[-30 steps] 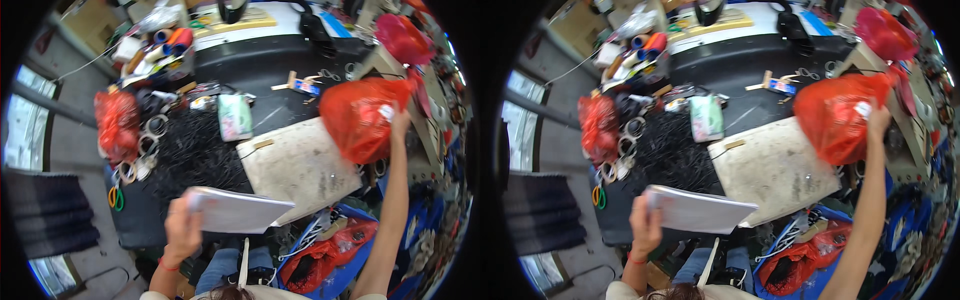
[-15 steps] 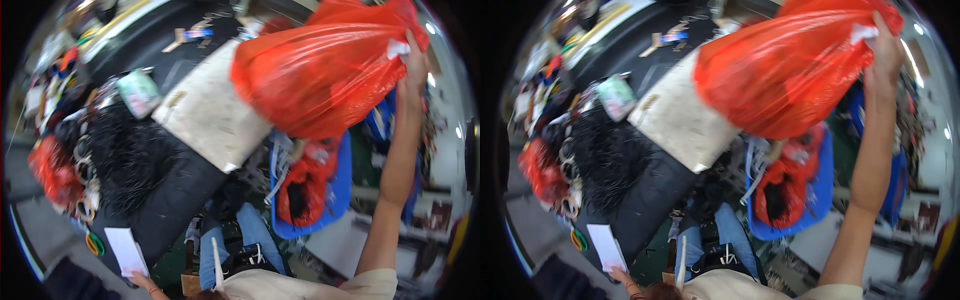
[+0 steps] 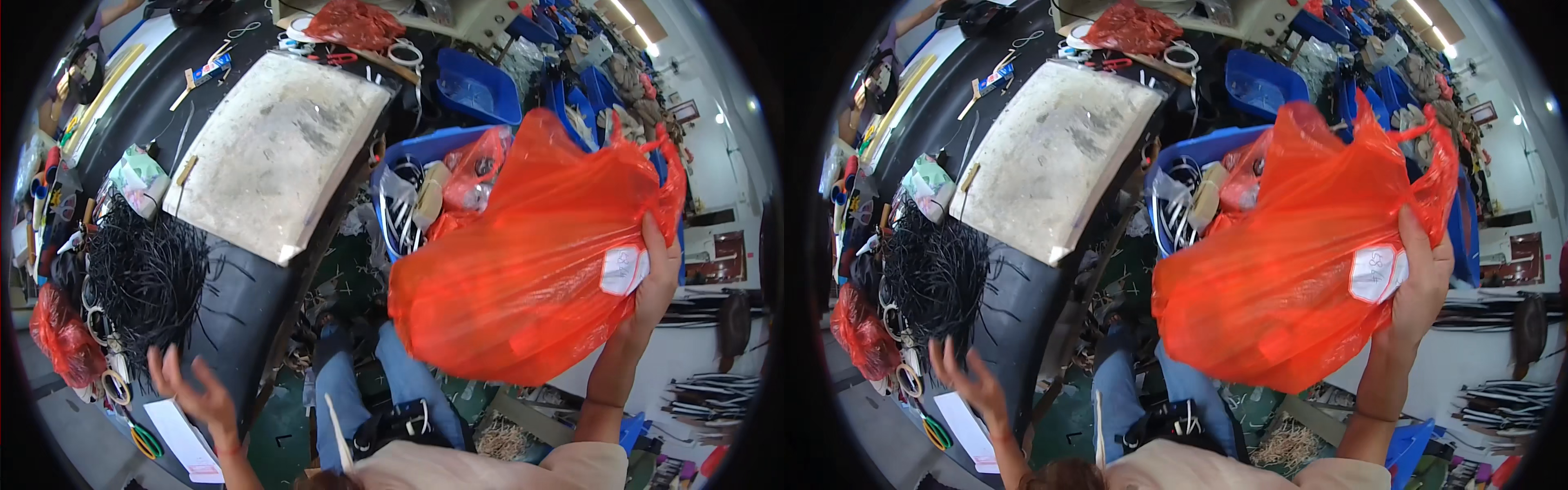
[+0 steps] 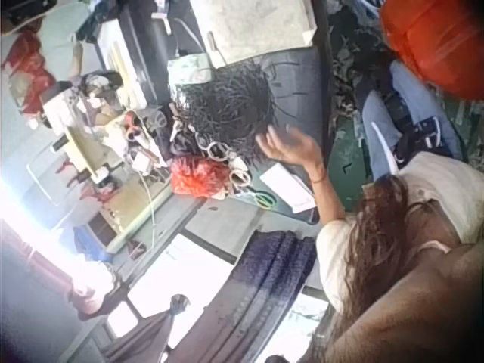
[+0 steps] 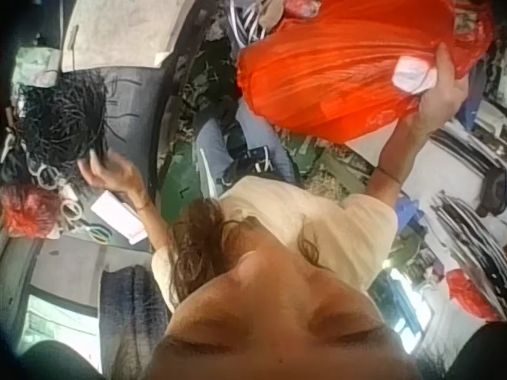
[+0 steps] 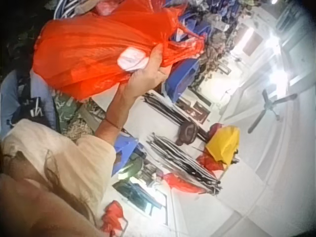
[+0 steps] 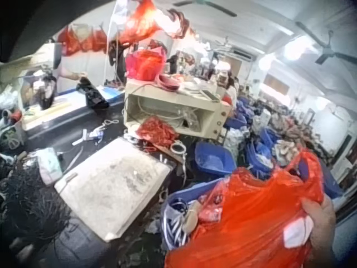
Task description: The person opens a red plastic bag and removes a pink bundle of material. They then proceed to pull out multiple black wire-like strands from the bag, separating them by hand and placing them onto a pile on the table.
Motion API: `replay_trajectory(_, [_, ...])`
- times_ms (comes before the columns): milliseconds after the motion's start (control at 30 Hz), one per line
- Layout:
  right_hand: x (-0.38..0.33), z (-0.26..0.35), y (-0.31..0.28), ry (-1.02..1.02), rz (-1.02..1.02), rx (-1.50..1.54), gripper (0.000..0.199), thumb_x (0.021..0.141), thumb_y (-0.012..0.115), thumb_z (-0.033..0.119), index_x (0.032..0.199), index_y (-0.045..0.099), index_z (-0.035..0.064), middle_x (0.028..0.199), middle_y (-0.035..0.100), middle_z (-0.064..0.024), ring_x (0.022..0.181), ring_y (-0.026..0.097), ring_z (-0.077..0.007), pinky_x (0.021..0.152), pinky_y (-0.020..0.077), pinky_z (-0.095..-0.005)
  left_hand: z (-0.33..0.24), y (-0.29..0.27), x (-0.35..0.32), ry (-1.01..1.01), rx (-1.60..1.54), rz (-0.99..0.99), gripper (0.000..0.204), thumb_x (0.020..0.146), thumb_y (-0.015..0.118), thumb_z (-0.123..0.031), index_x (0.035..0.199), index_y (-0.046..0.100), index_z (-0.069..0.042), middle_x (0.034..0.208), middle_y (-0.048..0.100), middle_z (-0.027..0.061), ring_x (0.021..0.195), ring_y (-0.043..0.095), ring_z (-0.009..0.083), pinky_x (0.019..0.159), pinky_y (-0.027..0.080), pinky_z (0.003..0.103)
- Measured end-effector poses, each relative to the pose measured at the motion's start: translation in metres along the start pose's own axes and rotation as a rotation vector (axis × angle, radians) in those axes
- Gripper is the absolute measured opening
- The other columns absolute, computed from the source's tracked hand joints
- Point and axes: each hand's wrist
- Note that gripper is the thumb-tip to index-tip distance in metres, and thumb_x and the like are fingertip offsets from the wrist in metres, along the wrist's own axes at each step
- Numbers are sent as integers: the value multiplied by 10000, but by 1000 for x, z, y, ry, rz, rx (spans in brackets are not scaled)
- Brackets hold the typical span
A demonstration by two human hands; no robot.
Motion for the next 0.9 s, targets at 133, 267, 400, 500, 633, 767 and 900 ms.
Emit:
replay_trajectory(133, [-27, -25, -23, -169, -56, 71, 243, 873, 584, 76, 1094, 586, -25, 1051, 634, -96, 914, 618, -145, 798, 475, -257, -90, 69, -11, 386, -467, 124, 355, 811, 595, 0, 1161, 538, -20, 1252, 483, 196, 1167, 463, 364, 982, 353, 423])
replay_trajectory(267, [-36, -43, -36, -278, -4, 201, 234, 868, 594, 78, 1082, 600, -17, 1017, 646, -86, 878, 629, -143, 788, 480, -259, -147, 98, -54, 436, -765, 495, 519, 813, 654, -113, 1289, 459, -51, 1394, 325, 200, 1292, 336, 358, 1038, 312, 427])
replay_trajectory(400, [-66, -49, -27, -360, 56, 355, 153, 867, 593, 65, 993, 651, 0, 914, 636, 4, 790, 553, -49, 713, 415, -206, -140, 96, -102, 233, -827, 689, 717, 862, 635, -239, 1432, 231, -81, 1484, 197, 185, 1362, 235, 354, 1051, 312, 416])
replay_trajectory(500, [-85, -49, -12, -415, 87, 385, 121, 863, 603, 77, 955, 659, 22, 819, 622, 41, 668, 497, -8, 600, 380, -181, -134, 72, -116, -99, -1154, 732, 781, 864, 609, -395, 1440, 205, -56, 1476, 193, 210, 1343, 275, 324, 1032, 334, 424])
replay_trajectory(633, [-131, -53, 30, -284, 320, 463, 101, 868, 600, 112, 903, 650, 30, 782, 596, 52, 646, 460, -7, 579, 364, -187, -96, 52, -138, -83, -1085, 524, 807, 842, 658, -343, 1441, 200, -56, 1421, 334, 198, 1310, 353, 286, 1028, 345, 356])
replay_trajectory(767, [-198, -62, 52, -297, 452, 384, 107, 869, 606, 125, 887, 644, 26, 759, 601, 47, 618, 463, -16, 541, 348, -191, -54, 30, -185, -187, -1076, 411, 773, 833, 676, -291, 1421, 238, -44, 1384, 386, 202, 1285, 388, 269, 1046, 322, 360])
replay_trajectory(900, [-264, -100, 49, -421, 593, 117, 176, 873, 554, 93, 990, 626, -16, 820, 623, 3, 661, 516, -47, 600, 418, -216, -14, 56, -225, -284, -1060, 398, 788, 829, 677, -256, 1436, 203, -83, 1373, 395, 211, 1273, 403, 274, 1048, 321, 365])
Point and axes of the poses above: each hand's wrist, its own x-axis towards the middle knuckle, its own y-axis out of the palm, z = x × y
